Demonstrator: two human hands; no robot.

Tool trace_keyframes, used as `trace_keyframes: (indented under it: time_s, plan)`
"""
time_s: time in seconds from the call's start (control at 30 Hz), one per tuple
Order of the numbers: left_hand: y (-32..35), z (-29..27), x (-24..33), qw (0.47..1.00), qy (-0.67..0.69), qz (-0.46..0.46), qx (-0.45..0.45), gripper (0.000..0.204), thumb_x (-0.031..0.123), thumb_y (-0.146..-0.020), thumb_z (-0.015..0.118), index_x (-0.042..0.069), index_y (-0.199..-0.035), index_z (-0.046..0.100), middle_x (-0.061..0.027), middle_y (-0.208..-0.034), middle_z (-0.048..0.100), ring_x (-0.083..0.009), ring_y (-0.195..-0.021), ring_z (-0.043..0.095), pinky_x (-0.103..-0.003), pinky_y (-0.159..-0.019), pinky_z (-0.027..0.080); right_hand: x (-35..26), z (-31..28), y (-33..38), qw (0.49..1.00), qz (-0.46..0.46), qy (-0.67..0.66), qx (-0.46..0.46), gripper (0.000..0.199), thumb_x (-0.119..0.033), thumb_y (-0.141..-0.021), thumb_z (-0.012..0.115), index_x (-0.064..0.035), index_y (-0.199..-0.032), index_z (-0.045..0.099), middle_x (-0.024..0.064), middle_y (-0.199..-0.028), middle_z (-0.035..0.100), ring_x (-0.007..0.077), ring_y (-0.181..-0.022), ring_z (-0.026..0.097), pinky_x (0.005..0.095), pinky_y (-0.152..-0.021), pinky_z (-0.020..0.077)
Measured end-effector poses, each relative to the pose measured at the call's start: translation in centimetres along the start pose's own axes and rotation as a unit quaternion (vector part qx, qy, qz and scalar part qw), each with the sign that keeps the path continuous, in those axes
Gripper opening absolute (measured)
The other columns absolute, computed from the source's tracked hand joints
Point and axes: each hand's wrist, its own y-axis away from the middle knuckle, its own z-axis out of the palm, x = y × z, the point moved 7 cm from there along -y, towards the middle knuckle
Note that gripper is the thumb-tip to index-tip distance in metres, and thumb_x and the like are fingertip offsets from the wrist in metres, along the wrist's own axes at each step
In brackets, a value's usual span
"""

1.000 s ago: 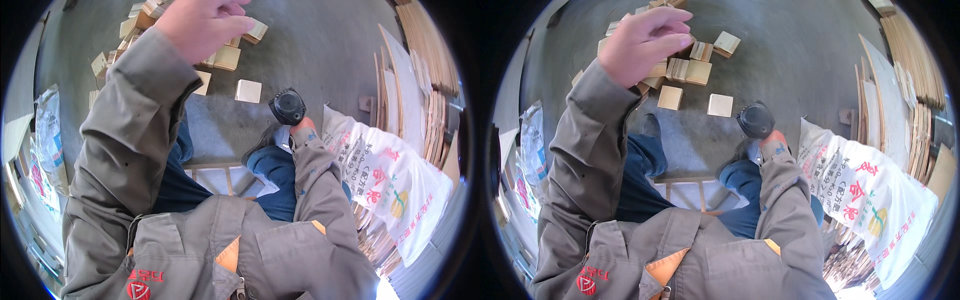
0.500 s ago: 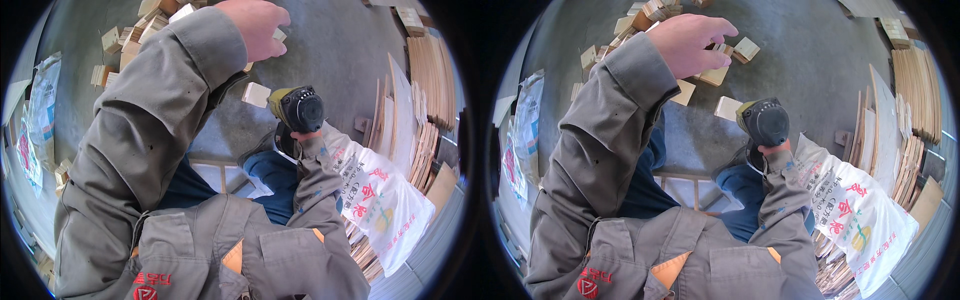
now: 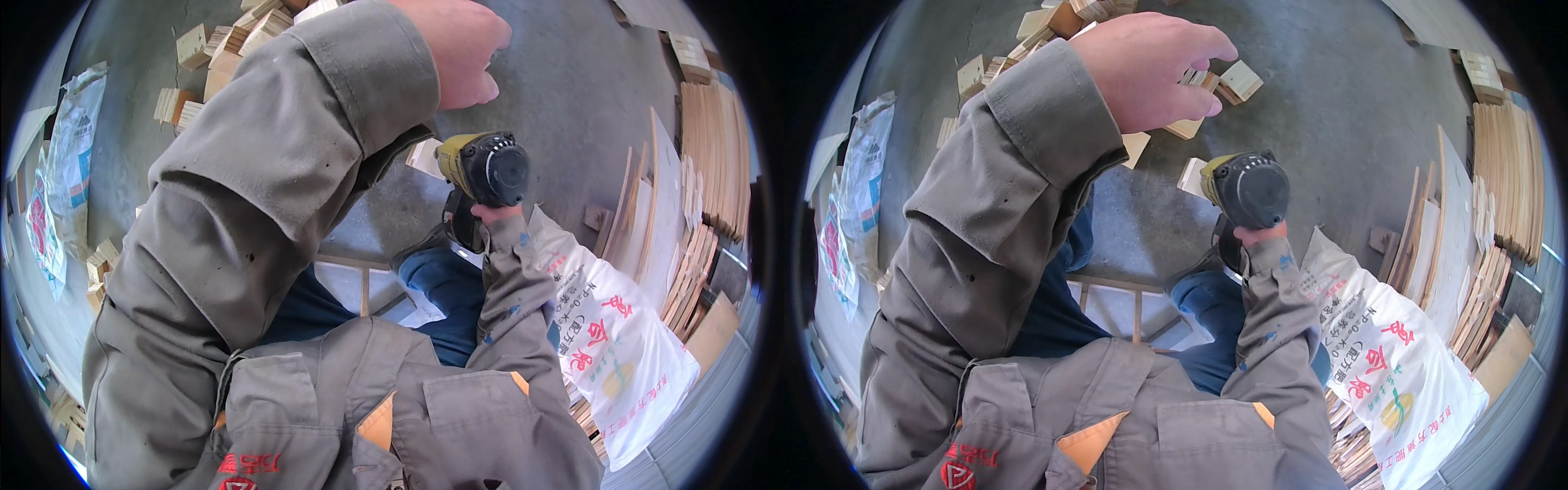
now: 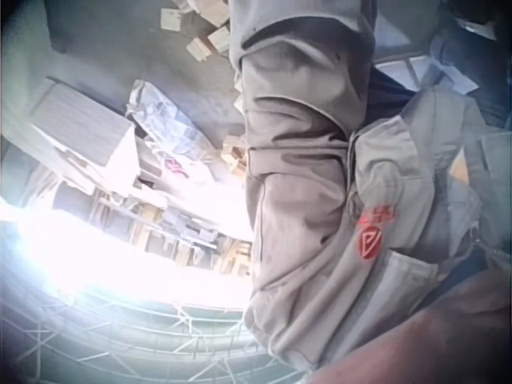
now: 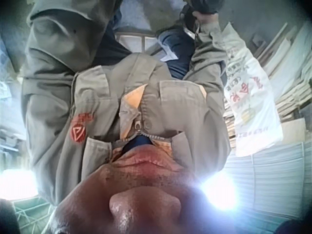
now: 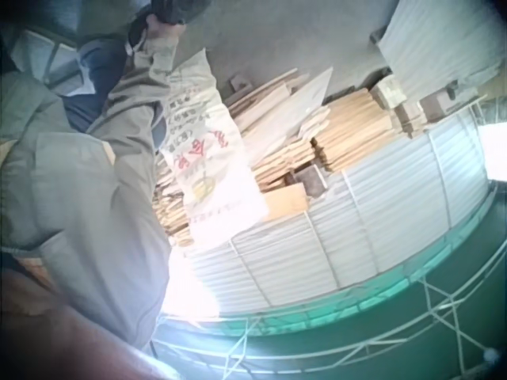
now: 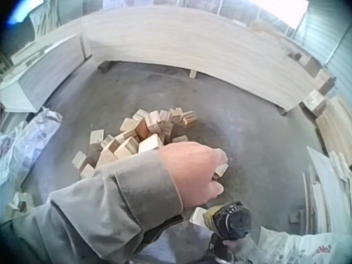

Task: The person sits on the floor and repeatedly picks up small wooden blocks, uses a nail gun to fasten them, and places the finished pieces into a growing pile. The process is repetitive and involves handling the blocks one at a time.

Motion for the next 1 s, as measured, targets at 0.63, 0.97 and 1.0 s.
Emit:
trace_keyframes:
  time_s: [0.63, 0.97, 1.0]
  plan:
    - [-0.8, 1.9, 1.2, 0.999, -0.009, 0.033, -0.002, 0.050, 0.028, -0.089, 0.074, 0.006, -0.133, 0.063, -0.0195, -0.114, 0.072, -0.0370, -0.104, 0.070, -0.043, -0.091, 0.057, -0.1, -2.1, 1.7, 0.986, -0.094, 0.119, 0.064, 0.071, -0.023, -0.065, 0.086, -0.0132, -0.133, 0.066, 0.0111, -0.135, 0.067, 0.0300, -0.129, 0.060, 0.0395, -0.113, 0.0469]
    - [0.0, 1.1, 0.3, 1.000, -0.012, 0.027, 0.010, 0.051, 0.029, -0.089, 0.074, 0.007, -0.133, 0.064, -0.0186, -0.115, 0.073, -0.0364, -0.104, 0.070, -0.043, -0.092, 0.057, -3.5, -0.1, 0.2, 0.971, -0.149, 0.178, 0.064, 0.057, -0.027, -0.073, 0.079, -0.0140, -0.127, 0.070, 0.0083, -0.130, 0.071, 0.0293, -0.123, 0.064, 0.0394, -0.109, 0.0496]
    - [-0.2, 1.3, 0.4, 1.000, -0.010, 0.026, 0.005, 0.051, 0.029, -0.089, 0.074, 0.007, -0.134, 0.064, -0.0187, -0.115, 0.073, -0.0365, -0.104, 0.070, -0.043, -0.092, 0.057, -2.9, -0.5, 0.1, 0.983, -0.104, 0.131, 0.072, 0.058, -0.027, -0.072, 0.080, -0.0139, -0.128, 0.069, 0.0086, -0.130, 0.071, 0.0294, -0.122, 0.065, 0.0395, -0.108, 0.0503]
